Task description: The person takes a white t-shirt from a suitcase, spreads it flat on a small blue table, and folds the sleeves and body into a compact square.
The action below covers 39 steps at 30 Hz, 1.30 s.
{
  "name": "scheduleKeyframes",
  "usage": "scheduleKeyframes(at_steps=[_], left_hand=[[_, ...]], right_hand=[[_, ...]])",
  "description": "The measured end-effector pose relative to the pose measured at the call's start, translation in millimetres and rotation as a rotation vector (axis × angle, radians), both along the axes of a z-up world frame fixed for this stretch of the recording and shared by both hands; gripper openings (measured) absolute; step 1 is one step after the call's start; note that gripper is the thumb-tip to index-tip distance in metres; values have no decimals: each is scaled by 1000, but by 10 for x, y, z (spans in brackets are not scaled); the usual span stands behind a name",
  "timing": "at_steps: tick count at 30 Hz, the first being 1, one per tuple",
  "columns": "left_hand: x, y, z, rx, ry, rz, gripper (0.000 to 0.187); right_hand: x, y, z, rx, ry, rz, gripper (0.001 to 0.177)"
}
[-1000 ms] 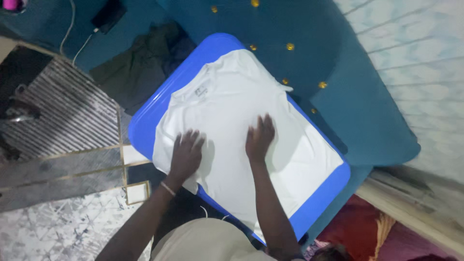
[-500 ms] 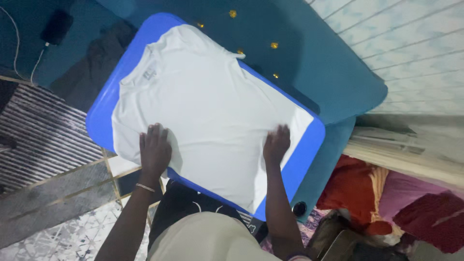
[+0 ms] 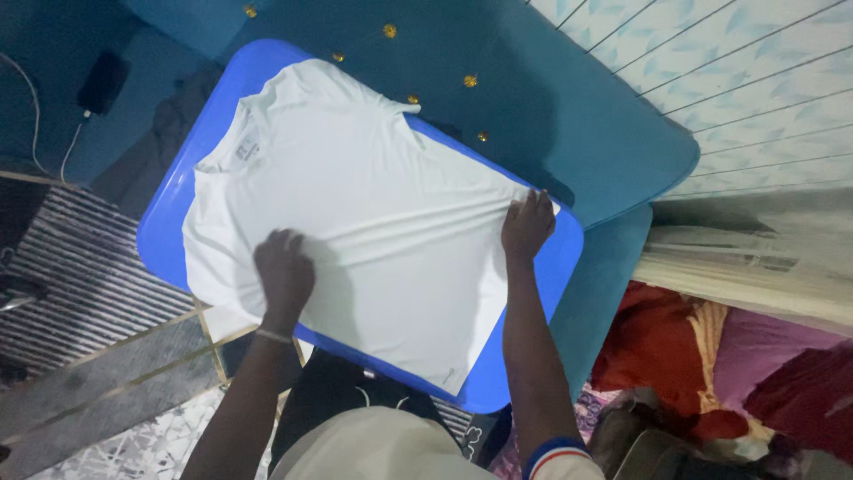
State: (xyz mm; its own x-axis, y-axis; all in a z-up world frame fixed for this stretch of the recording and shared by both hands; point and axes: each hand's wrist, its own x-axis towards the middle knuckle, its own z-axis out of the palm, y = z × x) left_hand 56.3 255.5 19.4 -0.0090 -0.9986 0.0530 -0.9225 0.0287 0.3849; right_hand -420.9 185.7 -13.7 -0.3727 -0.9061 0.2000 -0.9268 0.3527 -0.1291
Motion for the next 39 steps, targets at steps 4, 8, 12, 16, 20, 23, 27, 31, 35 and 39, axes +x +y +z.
scheduleKeyframes(at_steps=[4,8,12,16,20,23,27,31,35,39], left_hand=[[-667,-791,-50,-264,197,-257,42],[-1288,-1835,-22,-204,194,-332,31],[-1526,-2804,-158,-170,64,-452,21],[-1448,-3275,-354,-174,-68,-592,20],[-1322,-3369,-346,-126,136,-590,15],[-1278,-3339,-231,-162,332,-485,12],[-1396,-3241,-150,-108,238,-387,18],[-1515,-3202,-81,-184,232,-357,29],[-1553,-3000,-42,-275,272,-385,29],[-1522,-2663,-8,-192,100,-411,32]], right_hand=[[78,-21,4,-64,49,33,53],[-30,1,-119,-90,-66,20,45],[-307,-99,-270,-107,-8,-77,34],[-603,-151,-279,-106,-28,-75,23],[-855,-82,-267,-162,-120,49,6],[-917,-86,-257,-229,-244,103,13],[-852,-81,-207,-126,-182,-20,18],[-826,-16,-205,-145,-87,-95,22],[-699,189,-311,-258,-2,-234,32],[-331,384,-273,-89,-104,-151,46]])
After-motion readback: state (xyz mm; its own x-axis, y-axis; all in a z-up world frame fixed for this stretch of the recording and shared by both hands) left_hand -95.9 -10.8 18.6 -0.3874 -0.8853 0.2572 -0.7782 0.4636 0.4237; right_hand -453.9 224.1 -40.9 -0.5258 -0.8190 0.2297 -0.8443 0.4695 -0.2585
